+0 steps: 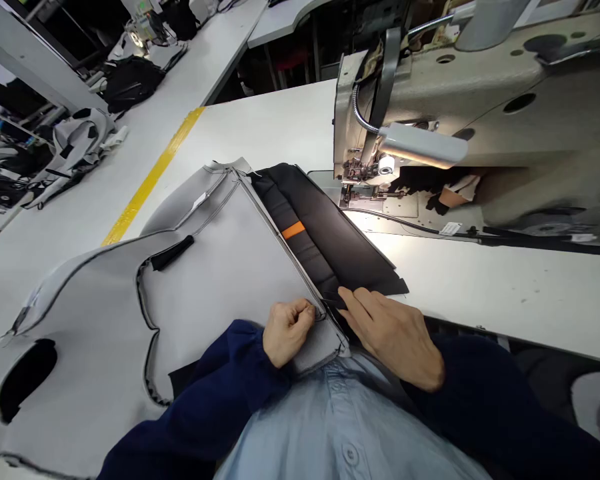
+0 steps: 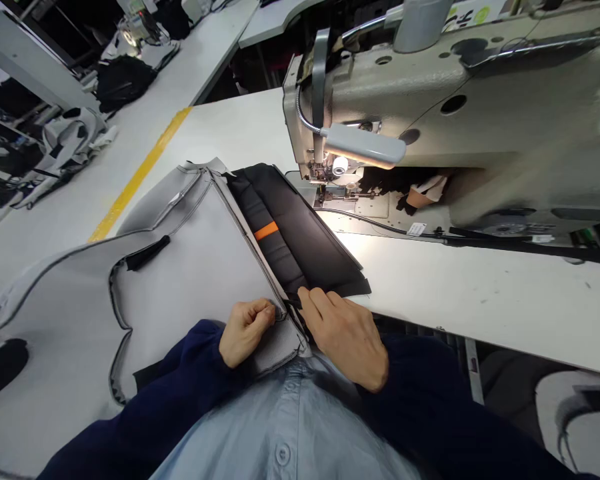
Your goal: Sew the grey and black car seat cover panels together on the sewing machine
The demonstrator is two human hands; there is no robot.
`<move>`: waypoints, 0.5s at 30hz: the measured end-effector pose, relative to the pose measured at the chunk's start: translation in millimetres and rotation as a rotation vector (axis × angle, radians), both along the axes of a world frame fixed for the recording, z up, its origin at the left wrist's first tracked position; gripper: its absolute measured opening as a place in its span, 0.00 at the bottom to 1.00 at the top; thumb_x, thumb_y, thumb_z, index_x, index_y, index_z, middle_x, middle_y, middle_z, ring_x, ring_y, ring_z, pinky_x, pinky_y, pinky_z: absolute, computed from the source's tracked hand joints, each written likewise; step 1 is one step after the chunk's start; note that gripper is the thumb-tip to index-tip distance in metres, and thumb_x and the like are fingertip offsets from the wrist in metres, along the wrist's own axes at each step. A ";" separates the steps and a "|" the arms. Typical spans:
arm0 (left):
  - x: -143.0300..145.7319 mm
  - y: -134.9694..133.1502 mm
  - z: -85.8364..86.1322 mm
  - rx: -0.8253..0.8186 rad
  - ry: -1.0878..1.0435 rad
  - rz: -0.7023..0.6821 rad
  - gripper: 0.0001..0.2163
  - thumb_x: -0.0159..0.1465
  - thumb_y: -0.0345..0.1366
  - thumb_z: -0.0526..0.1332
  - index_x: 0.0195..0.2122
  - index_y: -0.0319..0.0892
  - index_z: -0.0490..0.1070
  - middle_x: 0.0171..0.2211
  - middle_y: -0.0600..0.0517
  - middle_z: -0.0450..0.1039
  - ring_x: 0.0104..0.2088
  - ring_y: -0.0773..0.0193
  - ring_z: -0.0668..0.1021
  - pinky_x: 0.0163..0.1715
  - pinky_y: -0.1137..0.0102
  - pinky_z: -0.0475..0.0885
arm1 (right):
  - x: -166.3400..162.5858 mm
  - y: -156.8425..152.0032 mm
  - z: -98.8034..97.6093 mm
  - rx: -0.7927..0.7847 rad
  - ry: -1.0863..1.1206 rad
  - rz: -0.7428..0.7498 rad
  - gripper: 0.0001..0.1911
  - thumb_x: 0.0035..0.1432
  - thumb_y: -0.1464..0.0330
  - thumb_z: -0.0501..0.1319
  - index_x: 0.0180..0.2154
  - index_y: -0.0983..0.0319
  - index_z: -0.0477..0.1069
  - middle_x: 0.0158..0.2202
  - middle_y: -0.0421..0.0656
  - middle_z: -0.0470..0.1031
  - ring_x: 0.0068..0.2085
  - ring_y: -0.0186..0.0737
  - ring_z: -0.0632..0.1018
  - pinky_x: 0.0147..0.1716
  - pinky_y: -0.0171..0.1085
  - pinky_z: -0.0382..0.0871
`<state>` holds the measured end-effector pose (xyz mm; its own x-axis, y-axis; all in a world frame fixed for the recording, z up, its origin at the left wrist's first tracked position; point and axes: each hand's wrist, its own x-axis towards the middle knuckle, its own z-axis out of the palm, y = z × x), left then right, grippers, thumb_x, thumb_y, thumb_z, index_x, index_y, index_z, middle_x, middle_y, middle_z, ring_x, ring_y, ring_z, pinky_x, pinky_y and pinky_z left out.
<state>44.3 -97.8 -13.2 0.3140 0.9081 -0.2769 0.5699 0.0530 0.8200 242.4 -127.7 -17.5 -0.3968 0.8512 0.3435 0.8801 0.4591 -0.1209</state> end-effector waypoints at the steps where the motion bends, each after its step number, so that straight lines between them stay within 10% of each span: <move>1: -0.9 -0.3 -0.5 -0.007 -0.005 0.006 0.16 0.64 0.40 0.50 0.20 0.40 0.59 0.18 0.58 0.53 0.21 0.72 0.57 0.22 0.74 0.53 | 1.7 -0.1 0.1 -0.006 -0.006 -0.002 0.14 0.65 0.68 0.55 0.50 0.65 0.67 0.31 0.40 0.68 0.30 0.35 0.67 0.28 0.39 0.55; 15: 9.1 14.8 11.0 0.005 0.271 -0.090 0.23 0.62 0.50 0.54 0.17 0.39 0.56 0.15 0.59 0.50 0.19 0.73 0.54 0.20 0.73 0.48 | -10.4 -4.0 7.3 -0.091 -0.139 0.057 0.11 0.63 0.75 0.54 0.47 0.64 0.67 0.32 0.40 0.66 0.29 0.37 0.68 0.25 0.40 0.51</move>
